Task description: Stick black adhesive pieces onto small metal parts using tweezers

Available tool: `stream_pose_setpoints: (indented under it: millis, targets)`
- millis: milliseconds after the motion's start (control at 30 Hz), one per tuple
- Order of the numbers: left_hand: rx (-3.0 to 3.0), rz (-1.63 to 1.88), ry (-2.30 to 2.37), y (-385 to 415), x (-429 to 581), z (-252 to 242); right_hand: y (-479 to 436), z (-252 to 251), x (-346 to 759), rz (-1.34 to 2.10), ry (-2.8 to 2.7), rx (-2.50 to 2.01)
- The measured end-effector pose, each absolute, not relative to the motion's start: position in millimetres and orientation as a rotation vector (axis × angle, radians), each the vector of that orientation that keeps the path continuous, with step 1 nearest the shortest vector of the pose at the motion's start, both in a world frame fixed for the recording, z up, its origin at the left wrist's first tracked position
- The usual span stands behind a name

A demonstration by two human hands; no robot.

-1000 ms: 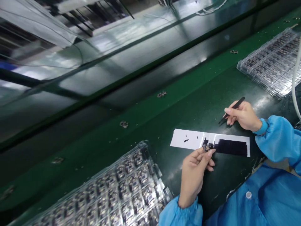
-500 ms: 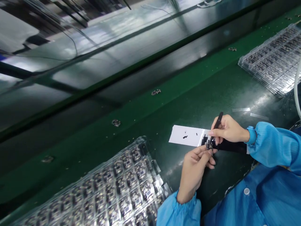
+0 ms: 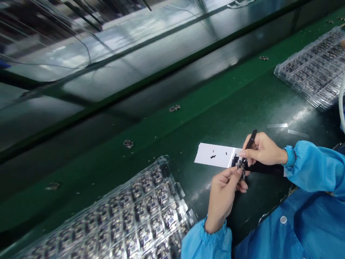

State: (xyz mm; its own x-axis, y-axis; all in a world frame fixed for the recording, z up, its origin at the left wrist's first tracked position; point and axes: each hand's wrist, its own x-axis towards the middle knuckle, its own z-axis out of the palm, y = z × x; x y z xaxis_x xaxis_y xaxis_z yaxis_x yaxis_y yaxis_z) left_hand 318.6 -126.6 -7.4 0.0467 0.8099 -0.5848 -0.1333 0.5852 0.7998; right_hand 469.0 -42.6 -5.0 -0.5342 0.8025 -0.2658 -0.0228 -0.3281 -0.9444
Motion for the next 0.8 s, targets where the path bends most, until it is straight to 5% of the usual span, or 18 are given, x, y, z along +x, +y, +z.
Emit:
stream_pose_setpoints:
  millis: [267, 533, 800]
  targets:
    - [0.674, 0.845, 1.436, -139, 321, -1, -36, 15, 482, 1.365, -1.516, -1.069]
    - [0.590, 1.198, 2.010, -116, 187, 48, -22, -14, 492, 1.508, -1.441, -1.273]
    - [0.429, 1.230, 2.420, -36, 38, 25, -28, -30, 494, 1.443, -1.501, -1.291]
